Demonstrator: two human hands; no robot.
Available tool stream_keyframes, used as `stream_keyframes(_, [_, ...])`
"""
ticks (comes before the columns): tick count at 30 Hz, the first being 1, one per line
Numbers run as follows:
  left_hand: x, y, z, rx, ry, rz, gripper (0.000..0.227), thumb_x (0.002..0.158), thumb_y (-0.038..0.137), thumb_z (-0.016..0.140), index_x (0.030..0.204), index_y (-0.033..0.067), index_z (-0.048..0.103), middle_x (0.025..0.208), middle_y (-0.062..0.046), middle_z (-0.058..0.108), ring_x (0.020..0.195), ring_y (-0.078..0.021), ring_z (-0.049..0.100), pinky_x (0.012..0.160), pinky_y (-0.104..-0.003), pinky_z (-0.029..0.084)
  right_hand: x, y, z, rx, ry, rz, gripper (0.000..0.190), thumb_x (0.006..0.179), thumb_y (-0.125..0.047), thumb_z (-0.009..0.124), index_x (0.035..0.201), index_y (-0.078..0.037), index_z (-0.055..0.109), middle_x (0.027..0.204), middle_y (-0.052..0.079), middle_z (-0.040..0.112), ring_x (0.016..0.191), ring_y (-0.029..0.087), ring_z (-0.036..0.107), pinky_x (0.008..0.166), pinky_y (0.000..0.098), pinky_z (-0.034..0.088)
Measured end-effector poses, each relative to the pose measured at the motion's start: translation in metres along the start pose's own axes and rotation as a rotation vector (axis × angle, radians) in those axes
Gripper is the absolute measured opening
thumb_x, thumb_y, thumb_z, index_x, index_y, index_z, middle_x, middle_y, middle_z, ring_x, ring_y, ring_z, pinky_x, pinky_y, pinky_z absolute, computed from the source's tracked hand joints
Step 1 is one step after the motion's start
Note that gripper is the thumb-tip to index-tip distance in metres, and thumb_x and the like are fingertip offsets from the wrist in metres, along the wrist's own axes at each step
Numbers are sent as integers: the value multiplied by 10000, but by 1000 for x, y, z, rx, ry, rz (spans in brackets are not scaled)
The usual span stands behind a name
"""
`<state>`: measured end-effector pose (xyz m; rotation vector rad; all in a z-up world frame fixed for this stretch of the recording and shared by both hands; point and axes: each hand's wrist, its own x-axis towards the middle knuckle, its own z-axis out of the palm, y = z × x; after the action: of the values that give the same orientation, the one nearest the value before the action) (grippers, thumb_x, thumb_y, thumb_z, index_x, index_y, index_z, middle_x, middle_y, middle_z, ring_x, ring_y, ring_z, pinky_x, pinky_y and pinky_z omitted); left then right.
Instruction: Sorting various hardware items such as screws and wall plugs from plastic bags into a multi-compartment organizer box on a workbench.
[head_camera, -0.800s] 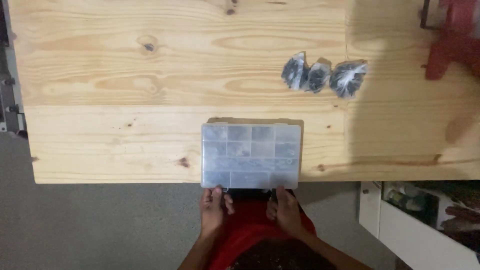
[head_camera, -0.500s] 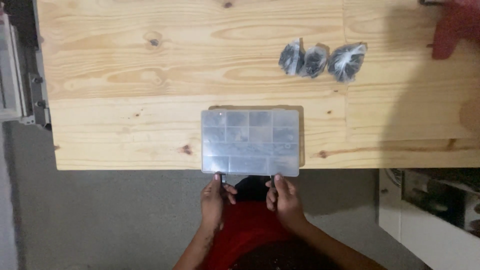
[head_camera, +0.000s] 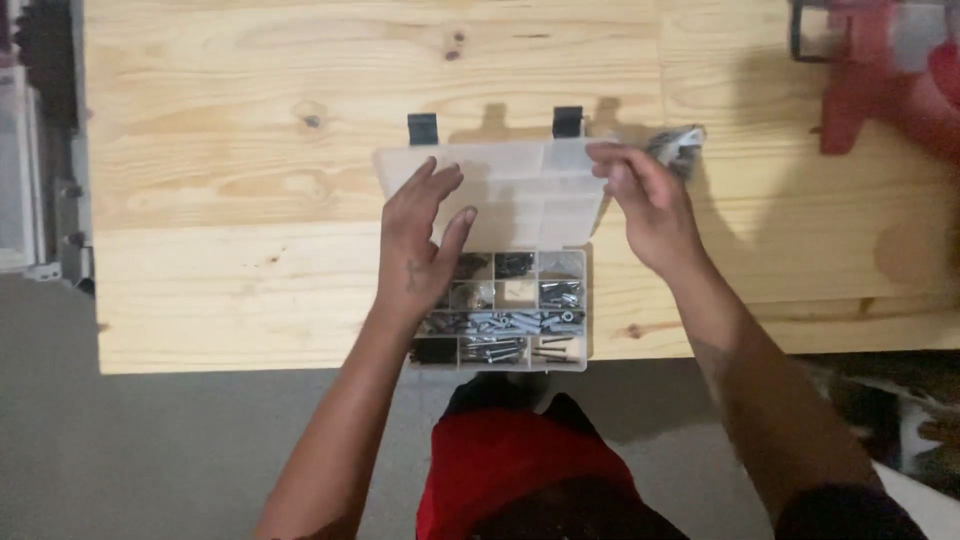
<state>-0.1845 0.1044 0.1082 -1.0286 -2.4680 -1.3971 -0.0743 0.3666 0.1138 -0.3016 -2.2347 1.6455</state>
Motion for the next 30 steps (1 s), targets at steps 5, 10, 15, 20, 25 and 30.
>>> stream_keyframes(5, [23, -40, 30, 257, -192, -87, 377, 992, 218, 695, 1332, 63, 641, 1418, -119, 621, 1376, -332, 537, 1080, -516, 455, 72, 49, -39, -281, -66, 181, 196, 1079, -177, 582, 1153, -58, 719, 983, 108, 732, 966, 229, 721, 818, 347, 592])
stream_keyframes(10, [23, -56, 40, 317, -275, -70, 410, 951, 171, 707, 1327, 19, 646, 1494, -173, 559, 1385, -384, 515, 1050, -541, 477, 73, 103, -122, -814, -78, -8, 237, 983, -156, 732, 1216, -111, 744, 1058, 120, 728, 1051, 352, 705, 881, 432, 563])
stream_keyframes(15, [22, -60, 54, 461, -338, -139, 392, 941, 305, 721, 1243, 65, 652, 1415, -155, 522, 1305, -372, 577, 1039, -533, 480, 64, 75, -119, -401, -224, 454, 836, 723, -173, 873, 1474, -13, 542, 1467, 283, 548, 1365, 458, 505, 1026, 485, 526])
stream_keyframes(20, [44, 0, 102, 338, -304, 132, 400, 891, 255, 747, 1228, 71, 636, 1197, -120, 567, 1112, -342, 635, 898, -436, 517, 56, 121, -108, -663, -290, 109, 834, 587, -374, 953, 1335, -164, 650, 1373, 157, 576, 1332, 381, 553, 1160, 476, 402])
stream_keyframes(25, [55, 60, 234, 205, -496, 212, 345, 933, 240, 628, 1246, 97, 606, 1193, -119, 572, 1125, -362, 605, 873, -440, 523, 42, 158, -117, -635, -211, -9, 638, 639, -350, 934, 1186, -175, 656, 1263, 54, 552, 1270, 311, 581, 1097, 398, 461])
stream_keyframes(30, [112, 15, 319, 1045, -891, -2, 621, 893, 467, 688, 1332, 31, 647, 1361, -273, 601, 1322, -567, 476, 1047, -750, 322, 34, 175, -135, -370, -227, -22, 573, 694, -407, 930, 1132, -132, 685, 1099, 114, 661, 1128, 376, 660, 983, 471, 512])
